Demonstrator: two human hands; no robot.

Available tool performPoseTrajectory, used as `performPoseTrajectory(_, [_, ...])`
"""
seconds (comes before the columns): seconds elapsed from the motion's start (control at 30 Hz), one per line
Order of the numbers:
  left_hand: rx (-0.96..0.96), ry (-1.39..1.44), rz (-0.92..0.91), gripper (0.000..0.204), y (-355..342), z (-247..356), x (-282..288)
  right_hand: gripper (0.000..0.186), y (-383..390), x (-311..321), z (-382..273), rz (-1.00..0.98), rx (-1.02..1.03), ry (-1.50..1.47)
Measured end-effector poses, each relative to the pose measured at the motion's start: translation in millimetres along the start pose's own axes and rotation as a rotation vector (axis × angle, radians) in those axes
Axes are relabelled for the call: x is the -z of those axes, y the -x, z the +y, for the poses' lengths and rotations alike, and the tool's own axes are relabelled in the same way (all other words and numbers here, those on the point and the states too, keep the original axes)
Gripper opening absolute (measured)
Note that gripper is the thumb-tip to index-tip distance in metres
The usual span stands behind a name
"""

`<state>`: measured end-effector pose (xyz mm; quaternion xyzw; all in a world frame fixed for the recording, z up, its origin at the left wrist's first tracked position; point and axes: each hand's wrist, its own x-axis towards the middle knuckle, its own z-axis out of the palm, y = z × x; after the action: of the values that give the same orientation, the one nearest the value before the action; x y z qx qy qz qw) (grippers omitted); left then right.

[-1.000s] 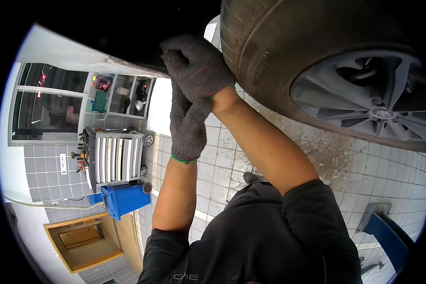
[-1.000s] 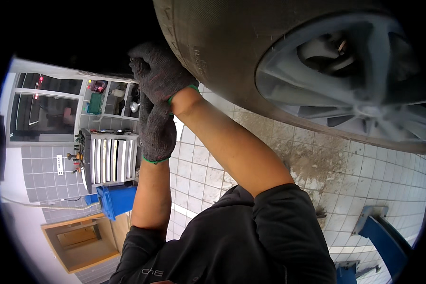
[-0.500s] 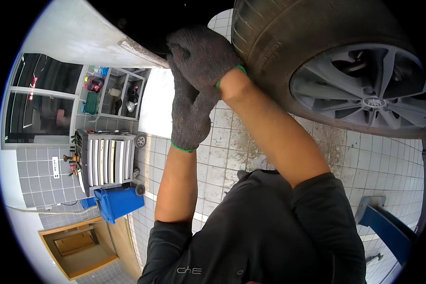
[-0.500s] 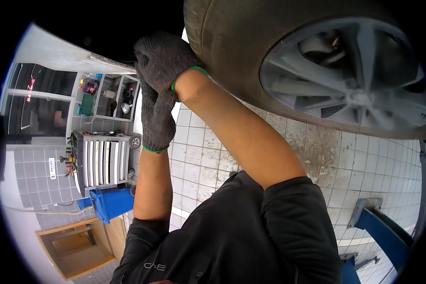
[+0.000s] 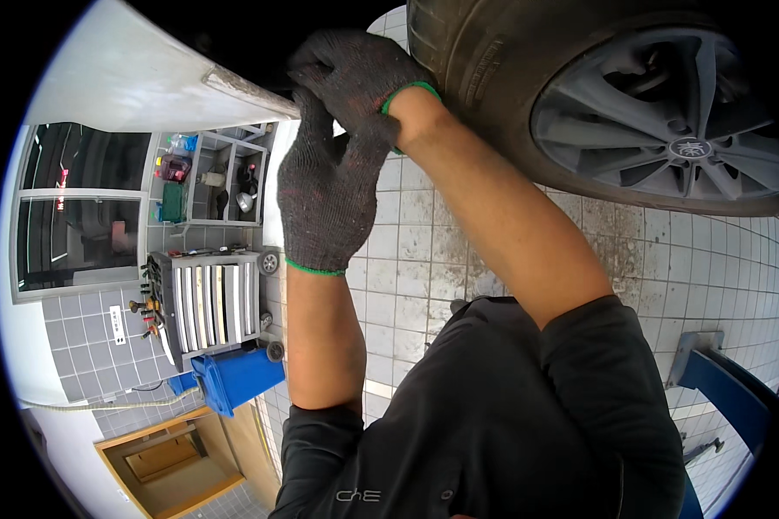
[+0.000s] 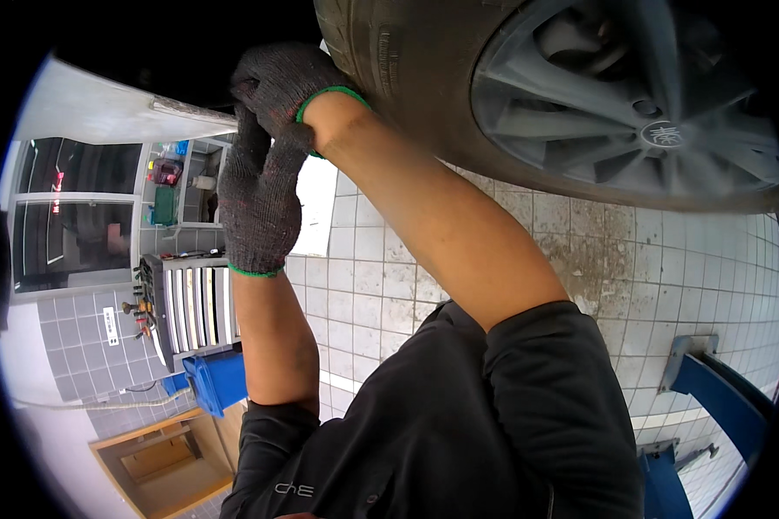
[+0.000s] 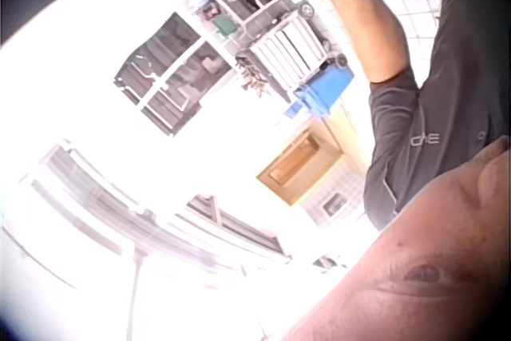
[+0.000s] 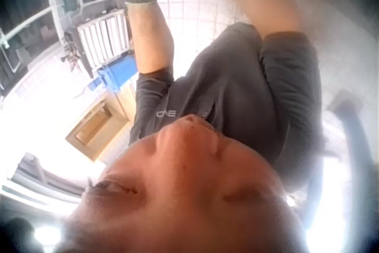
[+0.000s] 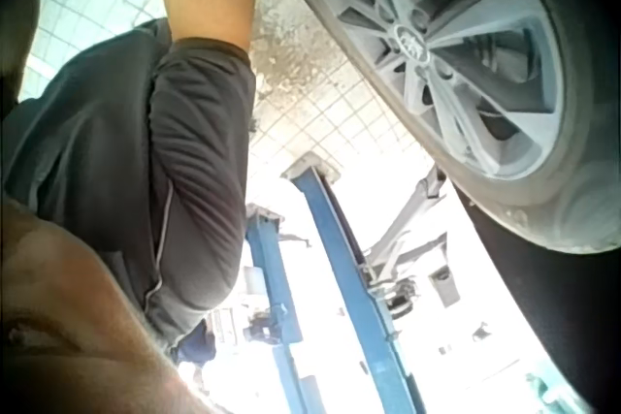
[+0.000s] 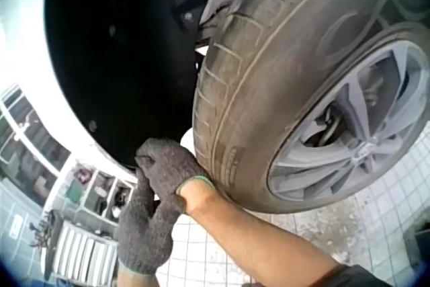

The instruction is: The person works on the wheel well area of a white car elevated on a lift. They use a wrench to tighten bolts on the wheel arch liner and inspect the area with their hands. The person moves between the car and a tool cart to retrieve tools.

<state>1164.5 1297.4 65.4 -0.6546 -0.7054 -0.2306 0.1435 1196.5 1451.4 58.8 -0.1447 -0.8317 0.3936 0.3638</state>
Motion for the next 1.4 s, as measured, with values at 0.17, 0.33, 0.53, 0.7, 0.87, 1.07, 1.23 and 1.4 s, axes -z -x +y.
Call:
performPoseTrajectory(0.17, [0.331, 0.463, 0.015, 0.046, -1, 13, -7, 0.031, 5, -4, 3, 0.066, -0.067, -0.151])
performPoseTrajectory(0.33, [0.369, 0.546, -0.012, 0.052, -8, 21, 1, 0.031, 4, 5, 0, -0.01, -0.088, -0.145])
performPoseTrajectory(0.53, [0.444, 0.969, 0.132, 0.074, 3, 15, -14, 0.031, 9, 12, -13, -0.054, -0.188, -0.149])
performPoseTrajectory(0.7, [0.485, 1.062, 0.142, 0.076, 1, 16, -15, 0.032, 5, 12, -11, -0.115, -0.208, -0.118])
performPoseTrajectory(0.87, [0.22, 0.424, 0.032, 0.054, -7, 17, -5, 0.037, -5, 11, -5, -0.135, -0.223, -0.113])
performPoseTrajectory(1.07, [-0.021, 0.21, 0.128, 0.053, -1, -3, -19, 0.041, -6, 9, -3, -0.064, -0.299, -0.234])
performPoseTrajectory(1.23, [-0.067, 0.208, 0.089, 0.049, 5, -15, -23, 0.041, 0, 11, -10, -0.076, -0.384, -0.337])
performPoseTrajectory(1.4, [0.423, 0.908, 0.258, 0.053, 3, 18, -35, 0.036, 2, 14, -13, -0.141, -0.382, -0.307])
